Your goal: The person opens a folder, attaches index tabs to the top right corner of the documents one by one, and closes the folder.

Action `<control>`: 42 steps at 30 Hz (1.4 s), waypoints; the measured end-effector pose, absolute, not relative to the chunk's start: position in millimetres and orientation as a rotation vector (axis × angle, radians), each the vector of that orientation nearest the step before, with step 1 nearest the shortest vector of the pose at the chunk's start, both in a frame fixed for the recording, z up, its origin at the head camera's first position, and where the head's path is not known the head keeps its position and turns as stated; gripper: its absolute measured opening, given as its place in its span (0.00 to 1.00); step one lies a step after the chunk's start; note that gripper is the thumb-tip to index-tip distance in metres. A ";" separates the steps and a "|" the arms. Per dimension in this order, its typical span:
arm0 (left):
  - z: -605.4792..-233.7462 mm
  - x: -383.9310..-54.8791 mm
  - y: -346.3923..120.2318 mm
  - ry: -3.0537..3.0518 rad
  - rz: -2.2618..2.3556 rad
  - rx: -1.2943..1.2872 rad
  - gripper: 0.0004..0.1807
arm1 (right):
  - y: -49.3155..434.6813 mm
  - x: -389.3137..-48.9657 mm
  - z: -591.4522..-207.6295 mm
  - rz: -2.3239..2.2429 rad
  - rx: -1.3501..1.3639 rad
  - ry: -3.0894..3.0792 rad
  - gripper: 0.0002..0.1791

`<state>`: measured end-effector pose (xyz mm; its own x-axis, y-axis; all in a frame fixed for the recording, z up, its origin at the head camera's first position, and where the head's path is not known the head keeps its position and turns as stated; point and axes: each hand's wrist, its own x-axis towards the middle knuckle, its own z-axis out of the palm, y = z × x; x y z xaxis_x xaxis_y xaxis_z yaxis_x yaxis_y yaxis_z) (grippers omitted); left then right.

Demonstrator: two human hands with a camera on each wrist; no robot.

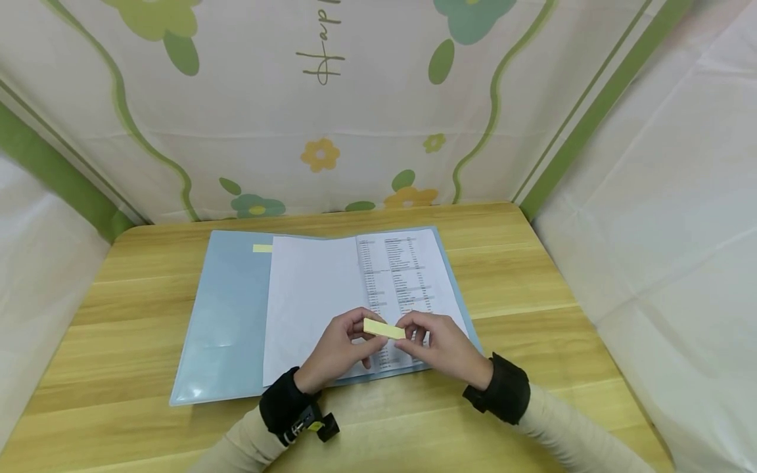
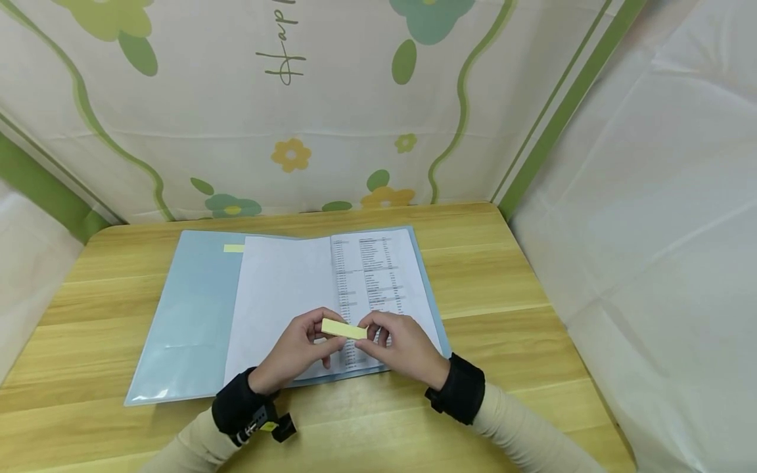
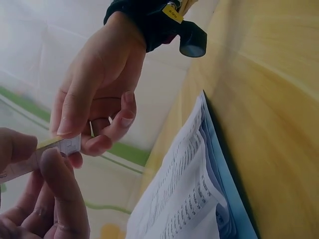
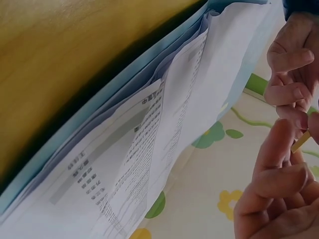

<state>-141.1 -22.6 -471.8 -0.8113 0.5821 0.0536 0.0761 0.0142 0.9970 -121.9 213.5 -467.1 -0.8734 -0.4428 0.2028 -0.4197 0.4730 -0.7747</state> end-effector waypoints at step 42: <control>-470.8 -142.4 -25.1 1.992 1.908 0.393 0.08 | 215.7 -125.6 -462.9 -1.499 -0.759 2.905 0.04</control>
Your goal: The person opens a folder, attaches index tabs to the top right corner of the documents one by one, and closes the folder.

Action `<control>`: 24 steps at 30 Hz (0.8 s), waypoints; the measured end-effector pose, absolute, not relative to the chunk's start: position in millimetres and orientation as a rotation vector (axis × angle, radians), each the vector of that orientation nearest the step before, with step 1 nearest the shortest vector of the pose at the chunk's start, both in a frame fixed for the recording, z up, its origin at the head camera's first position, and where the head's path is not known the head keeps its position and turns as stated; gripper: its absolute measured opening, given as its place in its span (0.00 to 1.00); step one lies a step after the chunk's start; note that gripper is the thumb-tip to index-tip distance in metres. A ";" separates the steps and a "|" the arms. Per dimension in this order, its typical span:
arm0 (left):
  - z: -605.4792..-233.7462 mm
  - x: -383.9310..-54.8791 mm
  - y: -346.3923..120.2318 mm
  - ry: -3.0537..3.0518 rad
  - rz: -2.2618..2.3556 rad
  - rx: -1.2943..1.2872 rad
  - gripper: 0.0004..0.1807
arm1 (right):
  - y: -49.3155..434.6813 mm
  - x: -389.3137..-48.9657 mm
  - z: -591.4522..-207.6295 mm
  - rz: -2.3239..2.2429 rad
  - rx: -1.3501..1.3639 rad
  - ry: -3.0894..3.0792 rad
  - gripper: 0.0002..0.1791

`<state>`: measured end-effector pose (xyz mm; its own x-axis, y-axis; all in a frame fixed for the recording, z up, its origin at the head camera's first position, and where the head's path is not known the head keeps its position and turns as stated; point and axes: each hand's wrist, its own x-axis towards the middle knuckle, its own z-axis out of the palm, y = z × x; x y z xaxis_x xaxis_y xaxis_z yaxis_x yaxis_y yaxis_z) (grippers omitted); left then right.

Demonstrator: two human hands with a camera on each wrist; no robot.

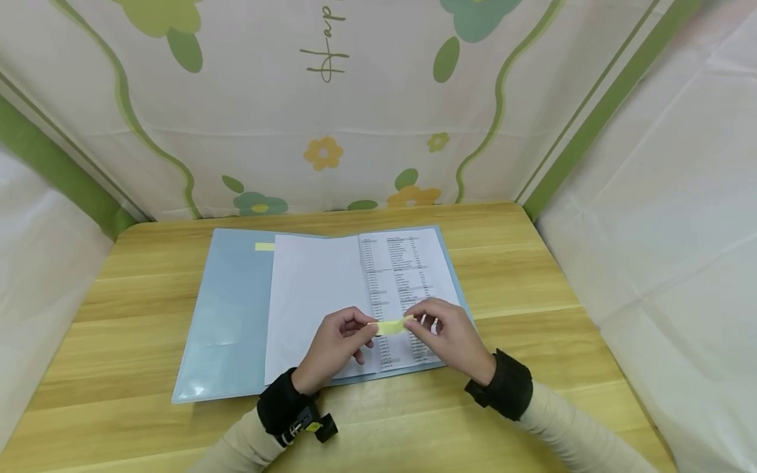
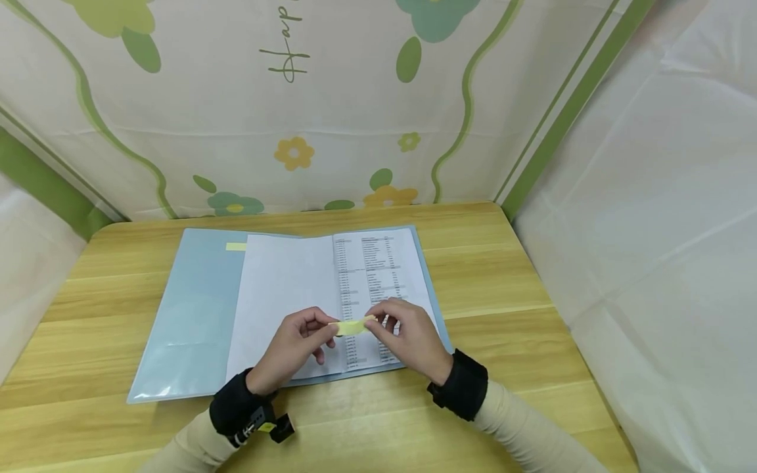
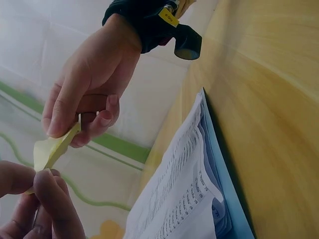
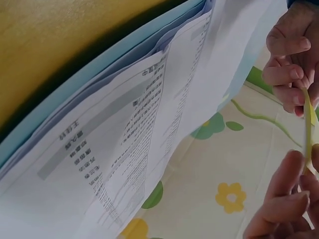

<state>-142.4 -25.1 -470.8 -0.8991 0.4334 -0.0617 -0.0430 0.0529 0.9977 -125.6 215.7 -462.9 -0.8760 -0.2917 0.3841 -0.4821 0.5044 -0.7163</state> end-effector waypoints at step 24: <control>-473.1 -143.6 -24.6 2.076 1.837 0.490 0.13 | 211.5 -128.8 -456.7 1.420 0.673 -2.499 0.07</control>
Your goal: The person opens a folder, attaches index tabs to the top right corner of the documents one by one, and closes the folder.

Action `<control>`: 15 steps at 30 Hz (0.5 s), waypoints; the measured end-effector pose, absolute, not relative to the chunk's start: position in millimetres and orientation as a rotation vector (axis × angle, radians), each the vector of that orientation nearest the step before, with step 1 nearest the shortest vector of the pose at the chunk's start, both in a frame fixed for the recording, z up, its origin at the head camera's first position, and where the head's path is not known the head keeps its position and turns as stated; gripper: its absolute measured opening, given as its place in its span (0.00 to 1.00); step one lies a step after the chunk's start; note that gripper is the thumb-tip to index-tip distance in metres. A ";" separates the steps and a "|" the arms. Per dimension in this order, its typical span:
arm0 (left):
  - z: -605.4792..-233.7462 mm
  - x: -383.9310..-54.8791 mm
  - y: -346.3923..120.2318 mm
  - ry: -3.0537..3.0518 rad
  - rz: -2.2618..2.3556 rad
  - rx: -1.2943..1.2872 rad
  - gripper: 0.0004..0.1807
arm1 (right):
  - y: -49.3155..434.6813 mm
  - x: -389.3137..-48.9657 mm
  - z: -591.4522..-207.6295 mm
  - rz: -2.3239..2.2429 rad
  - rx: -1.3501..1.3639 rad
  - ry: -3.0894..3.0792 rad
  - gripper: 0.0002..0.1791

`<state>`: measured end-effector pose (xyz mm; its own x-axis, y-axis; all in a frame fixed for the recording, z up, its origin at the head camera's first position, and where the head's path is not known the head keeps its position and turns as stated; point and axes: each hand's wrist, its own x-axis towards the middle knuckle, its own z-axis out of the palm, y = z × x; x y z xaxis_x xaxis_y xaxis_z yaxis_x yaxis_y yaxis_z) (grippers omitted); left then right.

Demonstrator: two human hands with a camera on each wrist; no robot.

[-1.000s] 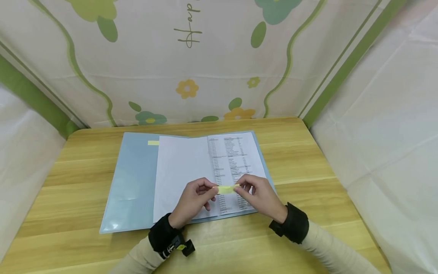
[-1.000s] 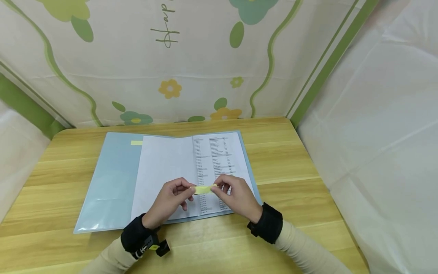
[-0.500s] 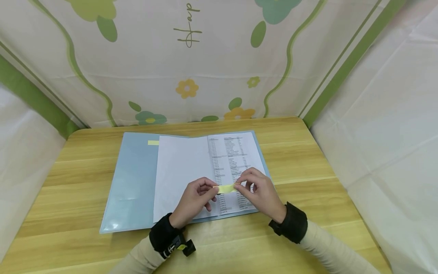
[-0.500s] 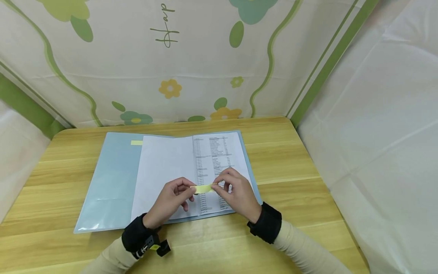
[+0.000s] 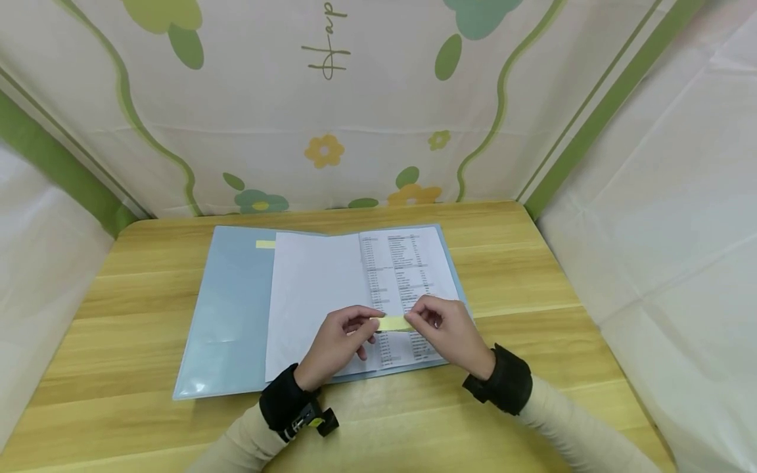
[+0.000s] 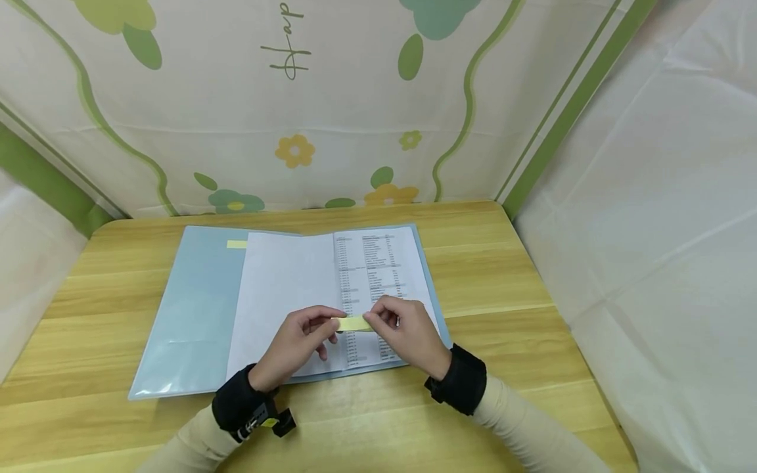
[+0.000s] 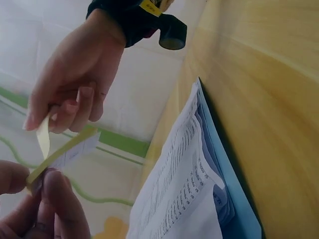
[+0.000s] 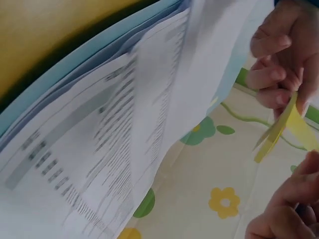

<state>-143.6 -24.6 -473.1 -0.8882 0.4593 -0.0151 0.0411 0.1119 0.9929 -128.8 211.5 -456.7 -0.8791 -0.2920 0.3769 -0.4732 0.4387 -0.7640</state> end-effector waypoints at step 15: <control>-477.4 -145.4 -19.5 1.954 1.733 0.560 0.21 | 198.8 -130.5 -442.8 1.715 0.636 -2.508 0.08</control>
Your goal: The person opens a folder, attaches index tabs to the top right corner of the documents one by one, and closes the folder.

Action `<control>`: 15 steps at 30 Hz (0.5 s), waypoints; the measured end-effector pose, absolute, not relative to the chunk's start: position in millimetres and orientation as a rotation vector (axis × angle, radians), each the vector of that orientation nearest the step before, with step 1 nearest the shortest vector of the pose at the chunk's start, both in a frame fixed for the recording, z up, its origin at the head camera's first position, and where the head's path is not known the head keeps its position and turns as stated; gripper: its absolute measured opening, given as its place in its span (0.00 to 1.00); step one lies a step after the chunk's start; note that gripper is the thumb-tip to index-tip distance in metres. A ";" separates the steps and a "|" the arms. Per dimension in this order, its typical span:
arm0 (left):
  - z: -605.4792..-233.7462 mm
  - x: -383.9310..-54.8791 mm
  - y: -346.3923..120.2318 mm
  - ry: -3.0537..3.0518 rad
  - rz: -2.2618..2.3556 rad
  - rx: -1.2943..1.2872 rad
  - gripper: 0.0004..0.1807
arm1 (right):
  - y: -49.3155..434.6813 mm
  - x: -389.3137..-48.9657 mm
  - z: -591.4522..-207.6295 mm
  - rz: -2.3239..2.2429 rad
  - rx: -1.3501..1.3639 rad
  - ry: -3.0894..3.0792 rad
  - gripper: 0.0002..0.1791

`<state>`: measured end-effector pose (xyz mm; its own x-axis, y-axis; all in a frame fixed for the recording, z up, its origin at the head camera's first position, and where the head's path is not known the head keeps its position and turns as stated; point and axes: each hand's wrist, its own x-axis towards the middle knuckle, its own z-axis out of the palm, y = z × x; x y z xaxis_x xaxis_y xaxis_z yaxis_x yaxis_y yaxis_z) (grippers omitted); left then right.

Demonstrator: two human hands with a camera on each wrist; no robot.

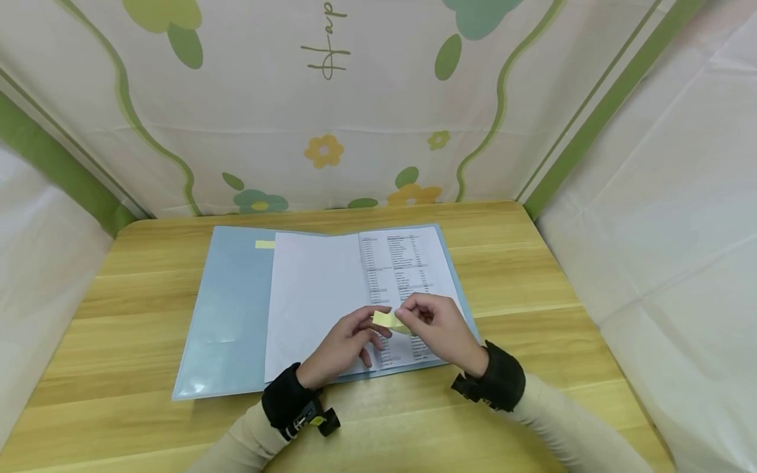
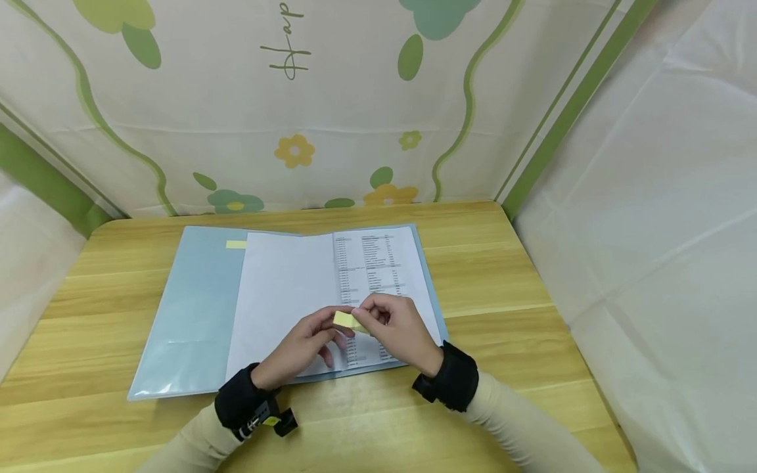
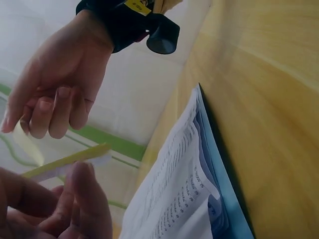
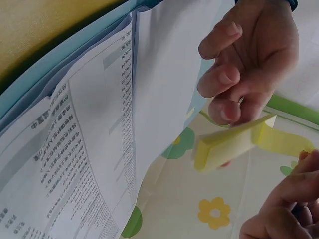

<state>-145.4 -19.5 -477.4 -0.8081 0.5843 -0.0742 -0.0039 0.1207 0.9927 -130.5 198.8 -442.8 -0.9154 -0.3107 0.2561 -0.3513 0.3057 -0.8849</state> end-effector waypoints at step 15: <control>-483.2 -144.3 -17.2 2.270 1.633 0.741 0.11 | 196.2 -127.0 -445.2 1.727 0.611 -2.534 0.08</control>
